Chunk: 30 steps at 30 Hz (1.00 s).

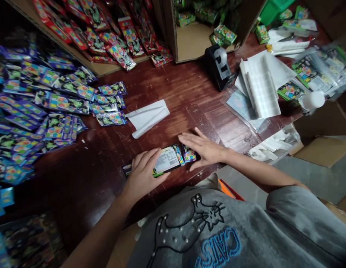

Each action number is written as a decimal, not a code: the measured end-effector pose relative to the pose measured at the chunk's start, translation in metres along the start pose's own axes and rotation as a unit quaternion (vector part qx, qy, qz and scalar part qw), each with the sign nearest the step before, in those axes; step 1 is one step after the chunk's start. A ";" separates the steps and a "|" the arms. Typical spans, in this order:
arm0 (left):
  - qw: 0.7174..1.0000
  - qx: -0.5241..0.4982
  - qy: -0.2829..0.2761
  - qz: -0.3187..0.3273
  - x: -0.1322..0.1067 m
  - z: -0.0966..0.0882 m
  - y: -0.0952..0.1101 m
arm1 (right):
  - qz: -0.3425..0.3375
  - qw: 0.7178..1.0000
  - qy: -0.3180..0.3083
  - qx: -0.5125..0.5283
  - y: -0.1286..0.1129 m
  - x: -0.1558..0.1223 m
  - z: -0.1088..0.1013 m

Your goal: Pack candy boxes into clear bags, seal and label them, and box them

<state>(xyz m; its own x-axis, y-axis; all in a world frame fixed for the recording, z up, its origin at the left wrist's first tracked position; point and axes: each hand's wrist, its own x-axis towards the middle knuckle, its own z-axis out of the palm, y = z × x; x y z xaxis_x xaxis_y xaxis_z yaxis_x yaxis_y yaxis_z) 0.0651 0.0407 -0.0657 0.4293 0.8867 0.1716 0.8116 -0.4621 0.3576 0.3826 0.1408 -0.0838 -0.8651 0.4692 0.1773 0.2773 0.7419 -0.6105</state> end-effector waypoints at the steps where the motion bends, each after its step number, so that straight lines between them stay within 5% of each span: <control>1: 1.000 0.000 -0.001 -0.004 0.000 0.000 0.000 | 0.009 1.000 0.000 0.001 0.002 -0.003 -0.003; 13: 0.997 -0.048 -0.040 -0.036 0.005 0.000 0.003 | -0.025 0.992 -0.061 0.110 0.018 0.014 -0.009; 26: 0.997 -0.012 -0.019 -0.077 0.004 -0.001 0.023 | 0.056 0.995 0.067 0.050 -0.023 0.006 0.008; 30: 0.999 0.035 0.012 0.000 0.032 -0.038 0.001 | 0.097 0.978 0.185 0.004 0.013 0.019 -0.035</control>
<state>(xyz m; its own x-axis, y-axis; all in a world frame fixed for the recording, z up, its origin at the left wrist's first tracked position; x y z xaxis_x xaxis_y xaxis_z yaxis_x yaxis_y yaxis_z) 0.0644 0.0692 -0.0253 0.4202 0.8865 0.1937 0.8375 -0.4611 0.2933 0.3842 0.1756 -0.0616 -0.5858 0.7426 0.3246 0.4165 0.6194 -0.6654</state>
